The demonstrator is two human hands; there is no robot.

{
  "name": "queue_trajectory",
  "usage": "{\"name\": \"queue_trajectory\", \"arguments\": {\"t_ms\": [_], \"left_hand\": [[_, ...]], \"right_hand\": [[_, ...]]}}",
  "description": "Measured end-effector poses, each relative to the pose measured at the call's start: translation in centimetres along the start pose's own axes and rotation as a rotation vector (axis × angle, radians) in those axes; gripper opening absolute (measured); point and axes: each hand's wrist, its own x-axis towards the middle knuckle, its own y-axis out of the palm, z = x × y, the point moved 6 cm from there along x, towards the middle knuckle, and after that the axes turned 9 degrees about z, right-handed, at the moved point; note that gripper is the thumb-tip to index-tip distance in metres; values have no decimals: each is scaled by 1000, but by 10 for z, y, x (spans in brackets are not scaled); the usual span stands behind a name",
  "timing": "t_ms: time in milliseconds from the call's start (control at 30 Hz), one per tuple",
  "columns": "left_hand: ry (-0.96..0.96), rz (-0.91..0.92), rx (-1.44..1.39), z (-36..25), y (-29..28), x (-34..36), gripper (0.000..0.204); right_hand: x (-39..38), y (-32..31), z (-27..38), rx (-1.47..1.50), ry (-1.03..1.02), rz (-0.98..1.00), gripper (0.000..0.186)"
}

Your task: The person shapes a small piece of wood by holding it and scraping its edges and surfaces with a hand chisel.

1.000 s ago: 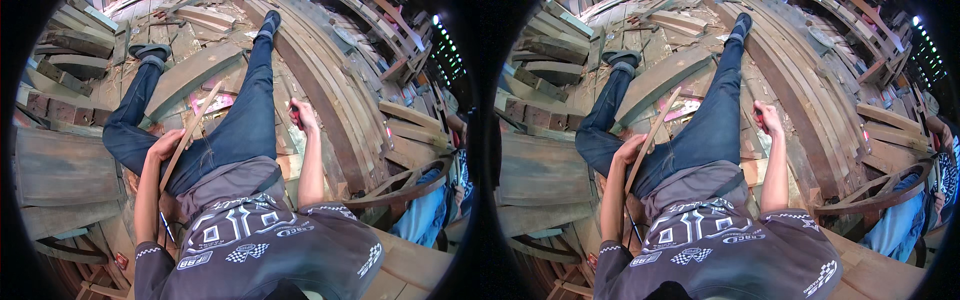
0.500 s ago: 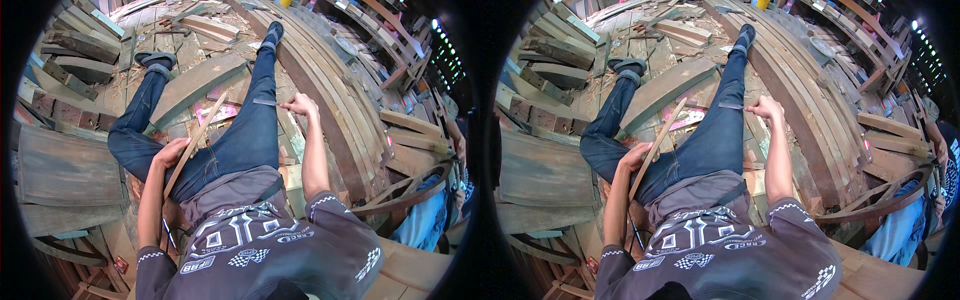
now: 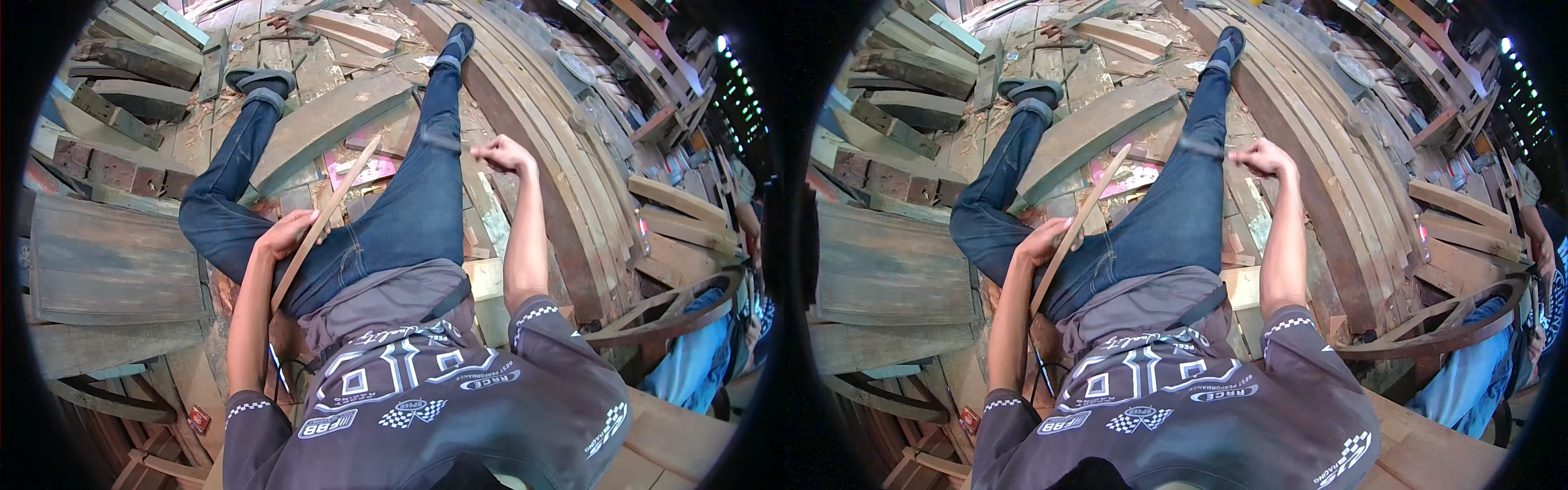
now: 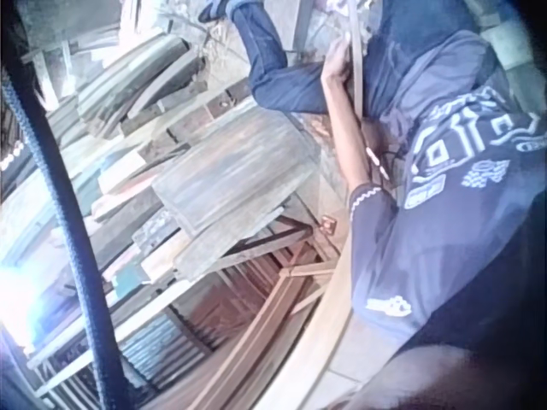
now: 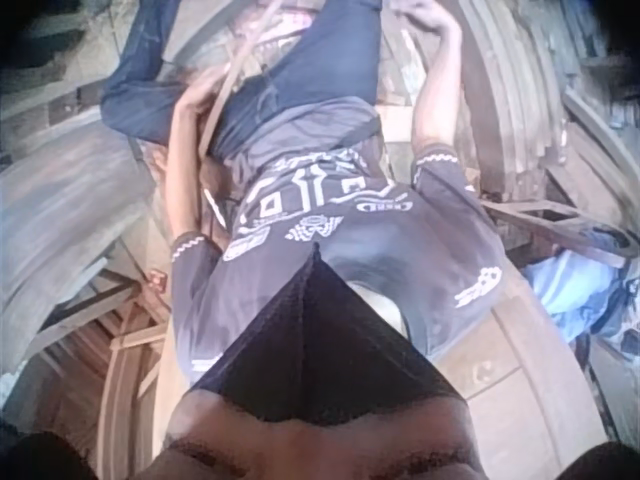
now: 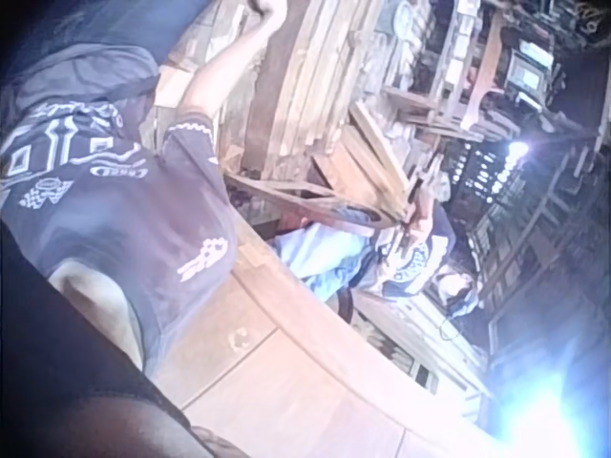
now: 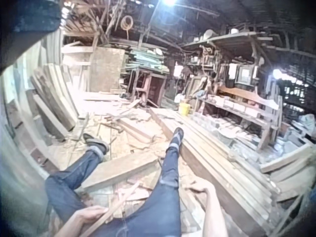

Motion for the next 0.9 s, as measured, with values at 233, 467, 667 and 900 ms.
{"name": "queue_trajectory", "arguments": {"t_ms": [233,467,667,900], "left_hand": [[-8,-78,22,-9,10,-1,39],[10,-34,52,-10,11,-2,39],[7,-50,-1,-8,10,-1,39],[8,-41,5,-9,9,2,38]], "right_hand": [[8,-4,-4,360,-211,25,42],[3,6,-14,247,-87,14,34],[-1,3,-21,372,-229,31,31],[-12,-6,-28,-18,28,-30,33]]}}
